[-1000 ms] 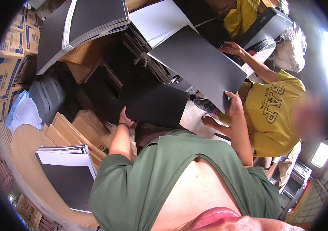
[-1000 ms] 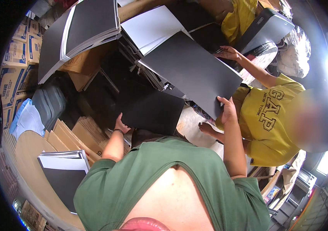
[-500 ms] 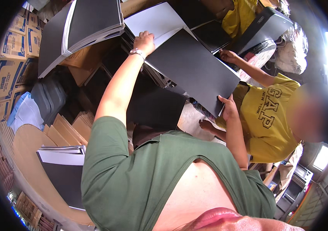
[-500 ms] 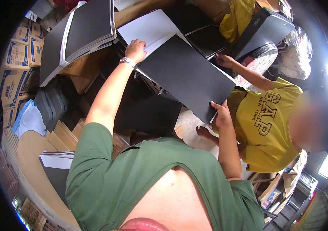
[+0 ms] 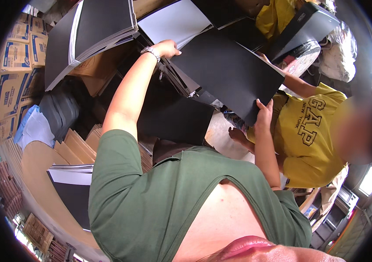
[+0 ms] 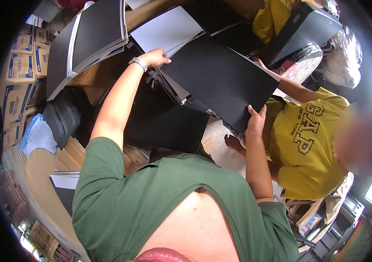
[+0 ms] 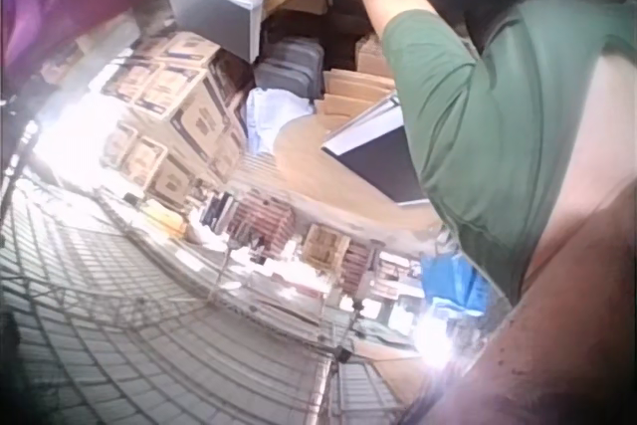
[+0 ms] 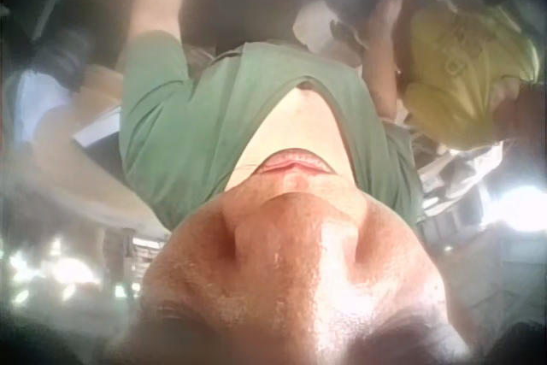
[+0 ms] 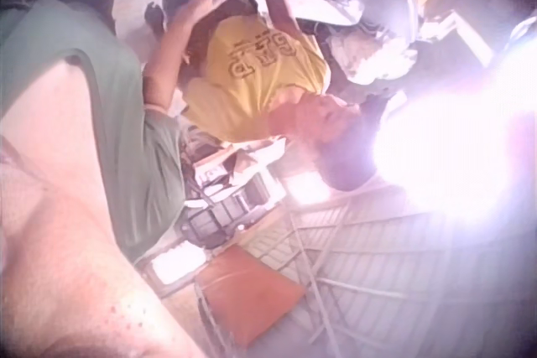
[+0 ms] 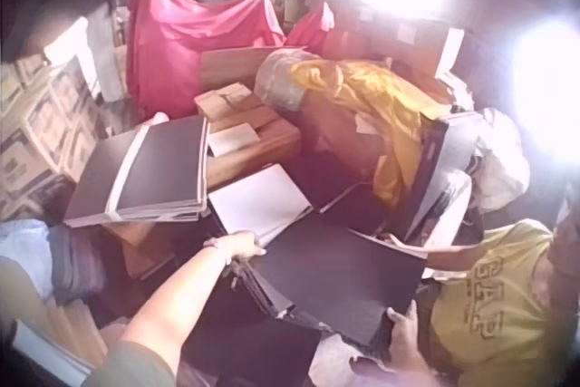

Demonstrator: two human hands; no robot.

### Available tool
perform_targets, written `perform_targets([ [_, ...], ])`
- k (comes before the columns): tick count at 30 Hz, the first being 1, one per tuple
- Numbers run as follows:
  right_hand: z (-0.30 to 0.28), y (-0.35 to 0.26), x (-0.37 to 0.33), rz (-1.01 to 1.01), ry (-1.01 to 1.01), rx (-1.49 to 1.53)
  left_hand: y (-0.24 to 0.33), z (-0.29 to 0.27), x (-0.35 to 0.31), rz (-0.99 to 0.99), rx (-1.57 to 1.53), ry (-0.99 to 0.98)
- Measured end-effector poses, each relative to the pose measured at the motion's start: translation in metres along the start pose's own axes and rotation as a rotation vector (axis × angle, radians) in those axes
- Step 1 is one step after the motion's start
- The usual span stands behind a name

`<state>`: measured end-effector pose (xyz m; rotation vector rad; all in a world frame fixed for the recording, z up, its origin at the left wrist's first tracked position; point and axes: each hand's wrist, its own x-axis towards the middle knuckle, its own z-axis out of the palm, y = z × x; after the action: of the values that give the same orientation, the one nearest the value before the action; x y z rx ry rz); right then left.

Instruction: The person picks up black folders from multiple stacks, turns them over to look at the pages inside, and carries a stack while walking through a manufacturing facility.

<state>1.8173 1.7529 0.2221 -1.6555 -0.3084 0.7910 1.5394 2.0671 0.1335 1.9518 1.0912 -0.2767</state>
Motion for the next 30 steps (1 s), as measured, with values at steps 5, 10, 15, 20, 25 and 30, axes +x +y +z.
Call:
perform_targets([
  [5,0.018,0.035,-0.022,-0.192,0.031,0.103,-0.025,-0.011,-0.025,0.119,-0.057,0.137],
  [10,0.025,0.05,-0.023,-0.161,0.001,0.143,-0.042,0.012,-0.052,0.175,-0.236,0.301],
  [15,0.069,0.059,-0.048,0.112,-0.042,0.231,-0.022,0.054,-0.058,0.262,-0.157,0.659],
  [20,0.094,0.107,-0.025,0.209,-0.176,0.141,-0.018,0.067,-0.072,0.268,-0.099,0.738],
  [25,0.139,0.08,0.012,0.212,-0.234,-0.181,-0.015,0.063,-0.077,0.263,0.005,0.742],
  [30,0.166,0.073,-0.006,0.408,-0.37,-0.16,-0.008,0.047,-0.069,0.18,0.096,0.738],
])
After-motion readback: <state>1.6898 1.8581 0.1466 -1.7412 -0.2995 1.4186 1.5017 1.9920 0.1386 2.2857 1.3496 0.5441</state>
